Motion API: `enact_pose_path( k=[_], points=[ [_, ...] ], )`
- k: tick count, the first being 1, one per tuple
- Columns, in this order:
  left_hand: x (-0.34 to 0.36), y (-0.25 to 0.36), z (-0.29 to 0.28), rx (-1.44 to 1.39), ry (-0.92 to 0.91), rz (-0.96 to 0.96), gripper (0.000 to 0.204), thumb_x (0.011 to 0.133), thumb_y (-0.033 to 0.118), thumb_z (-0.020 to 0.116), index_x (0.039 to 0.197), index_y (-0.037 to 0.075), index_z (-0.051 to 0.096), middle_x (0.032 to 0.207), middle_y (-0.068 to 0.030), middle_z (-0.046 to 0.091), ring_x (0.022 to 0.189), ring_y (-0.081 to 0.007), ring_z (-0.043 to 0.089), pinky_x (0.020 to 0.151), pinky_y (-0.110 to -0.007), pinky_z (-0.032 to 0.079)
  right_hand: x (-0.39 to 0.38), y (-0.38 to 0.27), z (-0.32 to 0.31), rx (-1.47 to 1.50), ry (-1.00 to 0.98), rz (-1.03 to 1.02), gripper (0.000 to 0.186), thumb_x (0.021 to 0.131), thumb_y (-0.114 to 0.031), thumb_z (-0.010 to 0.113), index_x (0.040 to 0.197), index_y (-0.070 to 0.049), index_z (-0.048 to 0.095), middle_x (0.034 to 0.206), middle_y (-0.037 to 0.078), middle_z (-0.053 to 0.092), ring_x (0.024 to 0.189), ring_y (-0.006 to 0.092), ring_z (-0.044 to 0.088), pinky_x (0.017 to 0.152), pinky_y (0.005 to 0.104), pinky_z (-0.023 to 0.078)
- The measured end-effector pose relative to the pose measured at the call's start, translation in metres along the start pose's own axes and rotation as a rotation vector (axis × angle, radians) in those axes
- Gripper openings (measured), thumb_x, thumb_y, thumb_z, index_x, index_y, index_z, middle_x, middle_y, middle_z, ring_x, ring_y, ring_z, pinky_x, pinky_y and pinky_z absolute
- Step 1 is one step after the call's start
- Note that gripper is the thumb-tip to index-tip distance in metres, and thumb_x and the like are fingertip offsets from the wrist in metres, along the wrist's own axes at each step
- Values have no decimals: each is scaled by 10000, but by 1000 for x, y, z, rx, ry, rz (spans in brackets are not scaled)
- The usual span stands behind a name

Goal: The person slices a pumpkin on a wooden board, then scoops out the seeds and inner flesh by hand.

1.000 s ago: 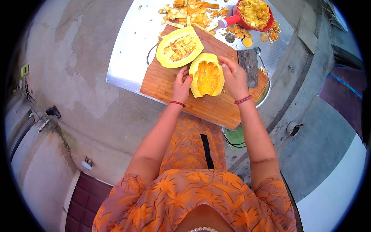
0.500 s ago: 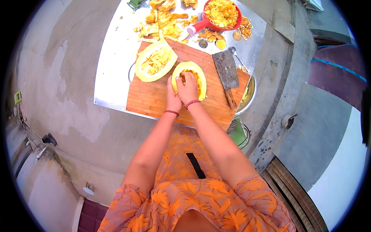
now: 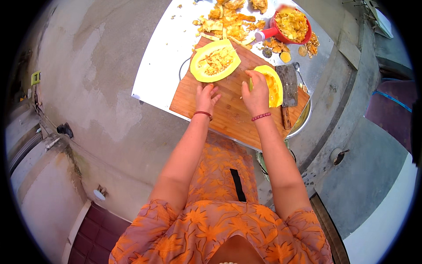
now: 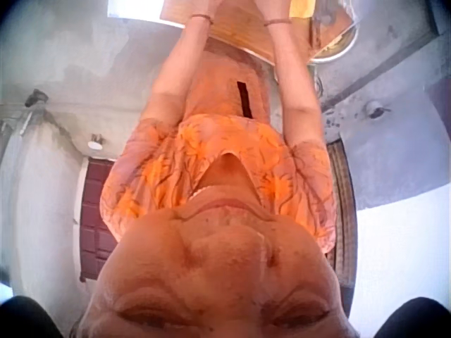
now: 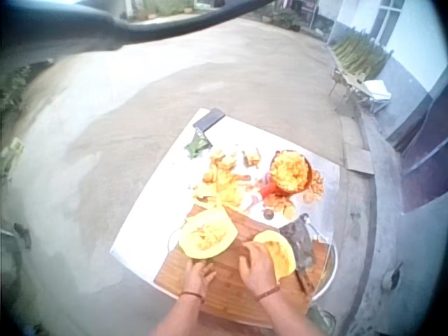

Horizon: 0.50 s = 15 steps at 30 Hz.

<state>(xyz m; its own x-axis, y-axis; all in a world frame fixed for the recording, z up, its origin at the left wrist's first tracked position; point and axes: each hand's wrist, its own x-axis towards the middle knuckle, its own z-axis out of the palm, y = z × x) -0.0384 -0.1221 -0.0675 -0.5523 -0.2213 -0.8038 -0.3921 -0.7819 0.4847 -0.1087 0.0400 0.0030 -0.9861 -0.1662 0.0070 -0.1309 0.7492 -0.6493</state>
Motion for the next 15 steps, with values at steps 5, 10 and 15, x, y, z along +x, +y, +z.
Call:
enact_pose_path(
  k=[5, 10, 15],
  points=[
    [60, 54, -10, 405, -14, 382, 582, 891, 33, 561, 1446, 28, 385, 1309, -138, 558, 1189, -262, 581, 912, -394, 536, 47, -27, 41, -57, -204, -391, 422, 782, -14, 681, 1197, -3, 604, 1216, 178, 591, 1195, 364, 535, 1061, 433, 430],
    [76, 100, 8, 742, -75, 466, 563, 889, 48, 622, 1428, 4, 466, 1271, -138, 631, 1099, -185, 634, 941, -292, 510, 46, -27, 37, -234, -645, -305, 531, 745, -77, 762, 1245, -32, 588, 1294, 137, 563, 1282, 332, 477, 1098, 429, 408],
    [81, 96, 35, 693, -252, 388, 405, 994, 219, 606, 1336, 4, 585, 1219, -99, 661, 1091, -152, 606, 940, -280, 482, 59, -40, 54, -329, -565, -557, 938, 692, -184, 854, 1471, -11, 361, 1526, 180, 359, 1438, 357, 335, 1204, 422, 293]
  ],
)
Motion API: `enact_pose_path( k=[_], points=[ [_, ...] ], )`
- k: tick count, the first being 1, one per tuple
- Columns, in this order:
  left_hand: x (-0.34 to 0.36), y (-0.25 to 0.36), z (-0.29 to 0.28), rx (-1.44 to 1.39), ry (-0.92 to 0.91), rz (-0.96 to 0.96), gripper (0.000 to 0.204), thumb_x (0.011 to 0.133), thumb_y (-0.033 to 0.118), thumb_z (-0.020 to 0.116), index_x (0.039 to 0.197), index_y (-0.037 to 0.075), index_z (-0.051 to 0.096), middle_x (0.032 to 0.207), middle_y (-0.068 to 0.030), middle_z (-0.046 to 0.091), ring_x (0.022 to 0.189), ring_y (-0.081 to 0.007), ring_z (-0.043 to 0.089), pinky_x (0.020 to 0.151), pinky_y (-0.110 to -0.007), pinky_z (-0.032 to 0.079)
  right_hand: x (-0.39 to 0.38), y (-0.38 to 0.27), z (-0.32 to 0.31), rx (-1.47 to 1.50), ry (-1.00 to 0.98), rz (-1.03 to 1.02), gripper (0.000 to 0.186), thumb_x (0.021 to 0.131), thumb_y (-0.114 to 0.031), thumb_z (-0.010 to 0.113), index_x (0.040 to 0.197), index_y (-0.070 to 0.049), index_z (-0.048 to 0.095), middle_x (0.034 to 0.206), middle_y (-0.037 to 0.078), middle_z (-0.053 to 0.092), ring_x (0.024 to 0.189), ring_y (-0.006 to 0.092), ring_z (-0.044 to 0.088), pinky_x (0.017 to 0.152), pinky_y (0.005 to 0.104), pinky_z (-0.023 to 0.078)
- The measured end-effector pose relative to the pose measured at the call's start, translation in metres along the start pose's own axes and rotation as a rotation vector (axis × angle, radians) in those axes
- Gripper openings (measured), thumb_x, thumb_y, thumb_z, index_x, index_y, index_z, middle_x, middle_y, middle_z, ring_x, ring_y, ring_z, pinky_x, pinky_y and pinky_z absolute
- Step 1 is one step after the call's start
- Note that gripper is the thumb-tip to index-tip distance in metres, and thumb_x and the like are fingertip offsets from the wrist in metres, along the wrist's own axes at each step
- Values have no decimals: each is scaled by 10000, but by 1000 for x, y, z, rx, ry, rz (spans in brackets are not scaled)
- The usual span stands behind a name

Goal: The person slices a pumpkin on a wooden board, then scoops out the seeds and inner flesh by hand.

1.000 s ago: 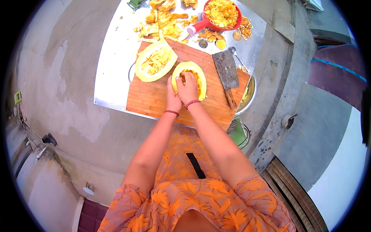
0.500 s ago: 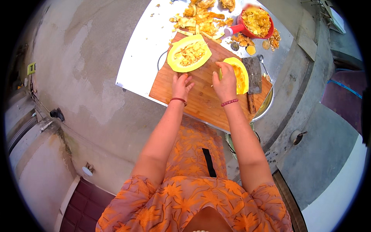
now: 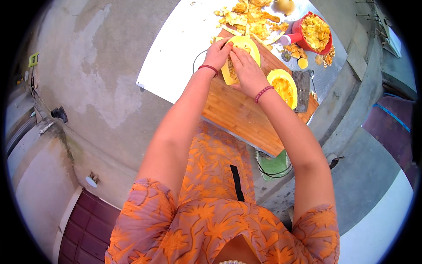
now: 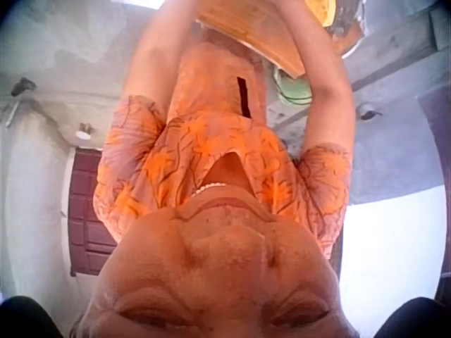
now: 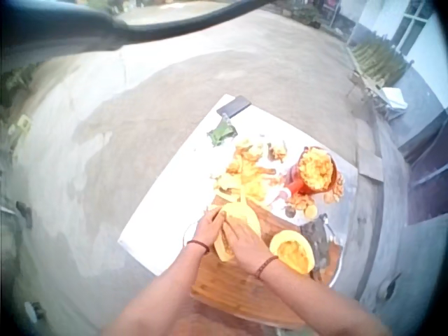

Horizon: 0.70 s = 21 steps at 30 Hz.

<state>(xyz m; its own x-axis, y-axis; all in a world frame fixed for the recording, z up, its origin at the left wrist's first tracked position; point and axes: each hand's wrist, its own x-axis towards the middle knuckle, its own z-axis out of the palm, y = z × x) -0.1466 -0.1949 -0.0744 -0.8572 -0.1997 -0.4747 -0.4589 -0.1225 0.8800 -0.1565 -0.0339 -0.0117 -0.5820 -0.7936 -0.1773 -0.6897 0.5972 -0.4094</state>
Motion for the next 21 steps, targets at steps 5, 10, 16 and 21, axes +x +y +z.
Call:
enact_pose_path(
  k=[5, 10, 16, 21],
  points=[
    [13, -21, 6, -62, 99, 7, 366, 1037, 219, 498, 1313, -2, 598, 1218, -93, 650, 1112, -152, 583, 976, -279, 451, 21, -9, 3, -84, -75, 151, 1053, 646, -294, 881, 1467, 65, 328, 1531, 240, 339, 1453, 371, 307, 1228, 429, 238],
    [9, -15, 16, 2, 166, 61, 352, 1036, 177, 485, 1334, 20, 591, 1264, -139, 649, 1147, -214, 600, 982, -319, 467, 31, 4, 3, -282, -143, 101, 962, 701, -386, 782, 1450, 69, 386, 1495, 231, 398, 1439, 380, 312, 1220, 426, 226],
    [19, -9, 15, 104, 99, 49, 365, 1001, 206, 542, 1329, 59, 605, 1219, -182, 675, 1125, -266, 639, 966, -343, 485, 42, 2, -11, -361, -327, 89, 974, 649, -544, 761, 1316, 121, 514, 1315, 233, 534, 1246, 372, 457, 1158, 399, 305],
    [20, -11, 17, 223, 182, 106, 380, 929, 163, 633, 1297, 67, 622, 1184, -171, 691, 1079, -288, 662, 926, -364, 511, 37, 3, -12, -156, -322, 138, 884, 628, -478, 809, 1249, 100, 562, 1277, 234, 550, 1207, 344, 482, 1106, 377, 367]
  ],
)
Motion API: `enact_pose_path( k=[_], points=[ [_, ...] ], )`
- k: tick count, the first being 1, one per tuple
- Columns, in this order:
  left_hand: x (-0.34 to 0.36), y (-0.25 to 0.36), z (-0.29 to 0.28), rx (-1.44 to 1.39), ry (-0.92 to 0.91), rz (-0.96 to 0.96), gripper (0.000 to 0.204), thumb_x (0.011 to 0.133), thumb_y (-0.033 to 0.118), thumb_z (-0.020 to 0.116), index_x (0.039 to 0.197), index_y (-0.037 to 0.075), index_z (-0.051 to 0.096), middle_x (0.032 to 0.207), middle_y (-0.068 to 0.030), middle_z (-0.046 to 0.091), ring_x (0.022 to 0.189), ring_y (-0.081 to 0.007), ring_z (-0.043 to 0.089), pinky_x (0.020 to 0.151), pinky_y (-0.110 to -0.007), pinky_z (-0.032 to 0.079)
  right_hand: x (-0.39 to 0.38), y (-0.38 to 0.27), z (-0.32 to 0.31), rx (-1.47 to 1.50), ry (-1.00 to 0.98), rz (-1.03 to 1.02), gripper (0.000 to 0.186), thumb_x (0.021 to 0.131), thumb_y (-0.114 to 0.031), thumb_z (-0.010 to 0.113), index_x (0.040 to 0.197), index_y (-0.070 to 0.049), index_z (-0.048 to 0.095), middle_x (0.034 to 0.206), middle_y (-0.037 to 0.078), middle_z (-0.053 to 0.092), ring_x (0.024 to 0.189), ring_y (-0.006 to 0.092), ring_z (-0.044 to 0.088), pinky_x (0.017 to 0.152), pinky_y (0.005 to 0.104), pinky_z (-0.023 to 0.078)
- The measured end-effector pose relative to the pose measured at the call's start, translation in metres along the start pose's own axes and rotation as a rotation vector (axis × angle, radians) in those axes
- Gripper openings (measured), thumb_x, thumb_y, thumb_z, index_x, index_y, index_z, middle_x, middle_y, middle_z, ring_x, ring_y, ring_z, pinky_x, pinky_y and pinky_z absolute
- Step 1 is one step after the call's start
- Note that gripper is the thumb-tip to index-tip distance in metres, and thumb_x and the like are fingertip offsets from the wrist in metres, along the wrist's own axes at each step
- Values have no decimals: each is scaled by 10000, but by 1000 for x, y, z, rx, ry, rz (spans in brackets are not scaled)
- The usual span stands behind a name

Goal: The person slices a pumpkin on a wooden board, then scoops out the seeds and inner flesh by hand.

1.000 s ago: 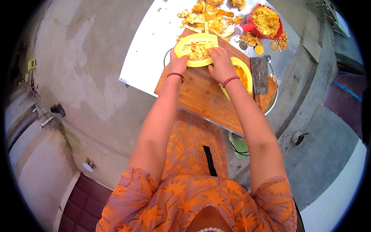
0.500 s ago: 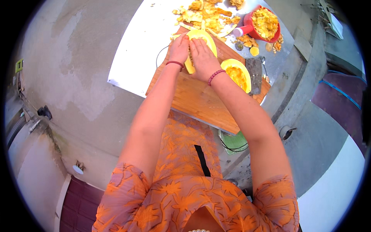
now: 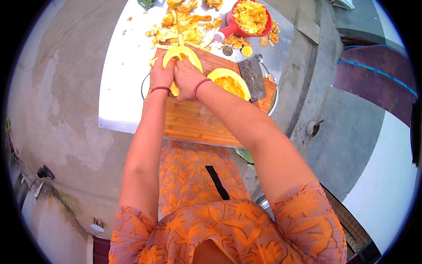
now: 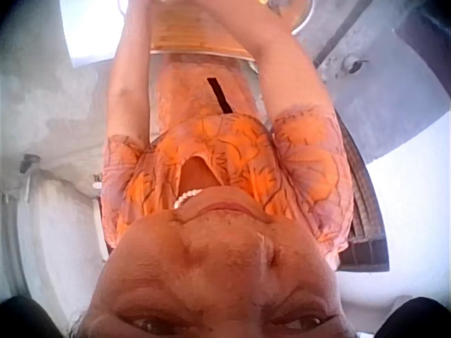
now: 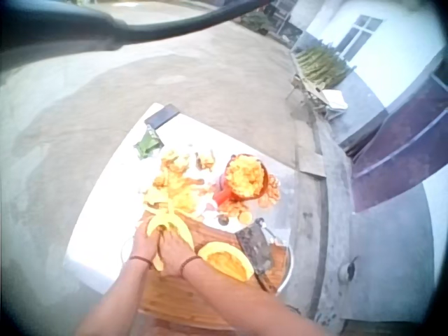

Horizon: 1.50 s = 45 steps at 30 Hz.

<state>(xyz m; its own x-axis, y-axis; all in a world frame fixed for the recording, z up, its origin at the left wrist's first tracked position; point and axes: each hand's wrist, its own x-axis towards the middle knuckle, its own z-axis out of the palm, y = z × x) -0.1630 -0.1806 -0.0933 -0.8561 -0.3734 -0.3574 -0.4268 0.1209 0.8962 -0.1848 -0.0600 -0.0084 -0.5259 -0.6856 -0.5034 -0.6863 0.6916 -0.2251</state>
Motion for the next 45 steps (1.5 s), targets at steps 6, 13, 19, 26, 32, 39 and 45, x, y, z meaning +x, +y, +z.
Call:
enact_pose_path(
  k=[6, 13, 19, 26, 32, 39, 45],
  points=[
    [-2, 10, 10, 34, 6, -86, 352, 914, 130, 661, 1265, 109, 657, 1107, -136, 721, 996, -252, 684, 901, -342, 532, -3, 5, 11, 172, 11, 29, 681, 634, -390, 851, 1127, 27, 635, 1192, 196, 623, 1125, 320, 571, 990, 383, 483],
    [-15, 7, 14, 56, 43, -65, 369, 863, 103, 725, 1231, 115, 702, 1141, -146, 715, 1021, -261, 682, 918, -356, 536, -22, 0, 28, 192, -8, 21, 393, 715, -333, 801, 982, -70, 681, 907, 151, 724, 861, 319, 702, 779, 419, 568],
    [-25, 25, 20, 147, 111, -52, 417, 828, 86, 754, 1240, 118, 702, 1116, -154, 716, 998, -268, 683, 898, -349, 539, -33, -3, 44, 138, 83, 77, 176, 831, -207, 692, 962, -89, 696, 835, 129, 730, 779, 313, 722, 672, 427, 575],
    [-37, 20, 23, 79, 167, -72, 400, 826, 65, 748, 1222, 88, 693, 1156, -153, 693, 1047, -254, 665, 901, -352, 533, -90, -2, 19, 480, 3, 254, 321, 784, -288, 731, 985, -40, 696, 882, 201, 714, 835, 354, 700, 759, 444, 561],
    [-37, 20, 24, 84, 159, -95, 390, 878, 41, 679, 1264, 85, 657, 1197, -143, 693, 1065, -260, 668, 913, -346, 518, -121, 73, -6, 1127, 218, 537, 327, 779, -257, 835, 953, -15, 699, 829, 67, 702, 721, 121, 650, 657, 286, 522],
    [-44, 31, 23, 86, 144, -140, 403, 897, 27, 660, 1296, 86, 633, 1214, -140, 686, 1076, -252, 664, 919, -338, 518, -88, 192, -78, 1025, 866, 642, 393, 795, -284, 843, 1005, 3, 678, 891, 57, 709, 749, 125, 658, 683, 285, 534],
    [-44, 27, 22, 85, 161, -121, 409, 894, -5, 657, 1294, 71, 633, 1198, -137, 694, 1064, -229, 669, 906, -326, 526, -17, 245, -52, 317, 1060, 826, 597, 887, -388, 705, 1194, 109, 583, 1208, 283, 633, 1141, 397, 606, 978, 457, 473]
  ],
)
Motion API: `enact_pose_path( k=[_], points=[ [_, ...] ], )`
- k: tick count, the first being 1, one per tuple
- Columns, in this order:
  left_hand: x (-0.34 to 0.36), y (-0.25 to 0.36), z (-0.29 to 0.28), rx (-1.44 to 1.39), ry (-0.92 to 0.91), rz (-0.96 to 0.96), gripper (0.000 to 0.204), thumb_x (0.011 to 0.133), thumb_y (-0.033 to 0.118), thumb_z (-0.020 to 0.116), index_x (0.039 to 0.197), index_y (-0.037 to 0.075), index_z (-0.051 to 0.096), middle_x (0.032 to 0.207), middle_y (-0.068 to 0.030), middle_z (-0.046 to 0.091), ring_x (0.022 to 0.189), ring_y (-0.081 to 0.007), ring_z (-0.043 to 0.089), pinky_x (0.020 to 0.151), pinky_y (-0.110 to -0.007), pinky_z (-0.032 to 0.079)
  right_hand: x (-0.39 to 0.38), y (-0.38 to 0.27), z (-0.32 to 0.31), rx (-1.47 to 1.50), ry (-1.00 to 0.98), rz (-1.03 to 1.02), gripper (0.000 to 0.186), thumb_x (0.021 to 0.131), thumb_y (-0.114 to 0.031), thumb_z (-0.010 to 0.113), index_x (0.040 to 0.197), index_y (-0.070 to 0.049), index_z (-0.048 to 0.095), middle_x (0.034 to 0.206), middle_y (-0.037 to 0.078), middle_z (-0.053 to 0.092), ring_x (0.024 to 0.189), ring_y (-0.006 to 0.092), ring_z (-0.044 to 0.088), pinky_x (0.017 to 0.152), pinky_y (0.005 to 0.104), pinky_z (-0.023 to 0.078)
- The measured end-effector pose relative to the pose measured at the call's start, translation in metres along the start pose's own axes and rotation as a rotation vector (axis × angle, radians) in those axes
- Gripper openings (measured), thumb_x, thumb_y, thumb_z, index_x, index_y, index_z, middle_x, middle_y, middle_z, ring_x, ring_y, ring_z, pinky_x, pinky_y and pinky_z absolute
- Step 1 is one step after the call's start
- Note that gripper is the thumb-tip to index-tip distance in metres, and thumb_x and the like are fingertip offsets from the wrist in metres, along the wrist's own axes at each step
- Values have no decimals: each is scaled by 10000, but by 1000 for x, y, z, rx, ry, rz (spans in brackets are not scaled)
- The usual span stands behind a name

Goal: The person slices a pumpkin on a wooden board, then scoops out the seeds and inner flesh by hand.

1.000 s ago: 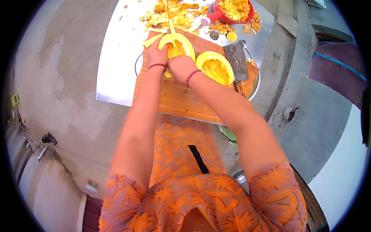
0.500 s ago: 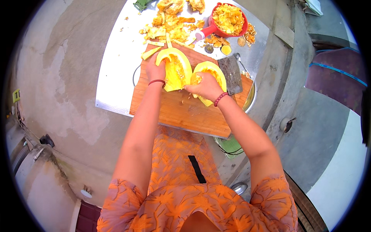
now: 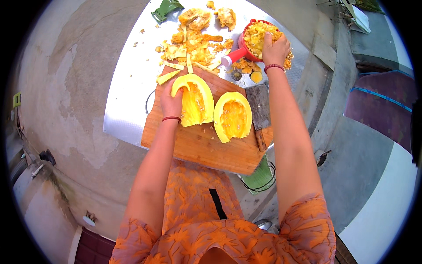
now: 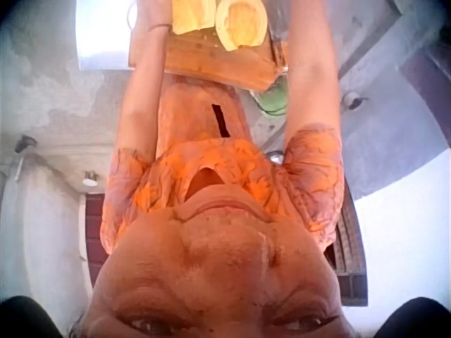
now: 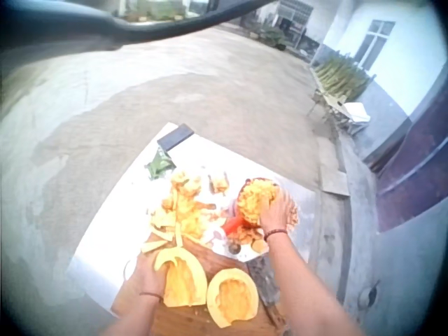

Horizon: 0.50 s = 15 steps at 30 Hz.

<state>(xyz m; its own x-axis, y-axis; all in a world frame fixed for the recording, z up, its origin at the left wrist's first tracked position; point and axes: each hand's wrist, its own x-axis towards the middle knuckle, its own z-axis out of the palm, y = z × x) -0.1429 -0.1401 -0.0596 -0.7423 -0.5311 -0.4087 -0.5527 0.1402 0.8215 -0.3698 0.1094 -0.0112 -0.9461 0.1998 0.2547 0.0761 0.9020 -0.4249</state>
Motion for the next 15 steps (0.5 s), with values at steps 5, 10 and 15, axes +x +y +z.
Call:
enact_pose_path(
  k=[5, 10, 15],
  points=[
    [-1, -3, 3, -67, -23, -17, 408, 890, -6, 657, 1288, 81, 641, 1180, -128, 701, 1046, -224, 676, 894, -321, 532, -24, 18, 54, 8, -27, -9, 717, 961, -312, 530, 1441, 169, 300, 1522, 329, 313, 1440, 441, 290, 1208, 459, 239],
    [4, -11, 8, -69, -16, 16, 411, 884, 0, 664, 1285, 89, 643, 1178, -127, 704, 1040, -220, 677, 890, -321, 534, -4, 27, 32, -34, -250, -31, 770, 901, -267, 578, 1452, 181, 278, 1540, 319, 305, 1452, 416, 298, 1211, 431, 244],
    [4, -15, 3, -21, 18, 45, 408, 881, 1, 667, 1280, 82, 643, 1172, -128, 708, 1055, -229, 675, 912, -333, 526, 4, -1, -29, -10, -273, 56, 500, 838, -163, 632, 1326, -59, 614, 1193, 213, 689, 1120, 359, 658, 984, 419, 501]
  ],
)
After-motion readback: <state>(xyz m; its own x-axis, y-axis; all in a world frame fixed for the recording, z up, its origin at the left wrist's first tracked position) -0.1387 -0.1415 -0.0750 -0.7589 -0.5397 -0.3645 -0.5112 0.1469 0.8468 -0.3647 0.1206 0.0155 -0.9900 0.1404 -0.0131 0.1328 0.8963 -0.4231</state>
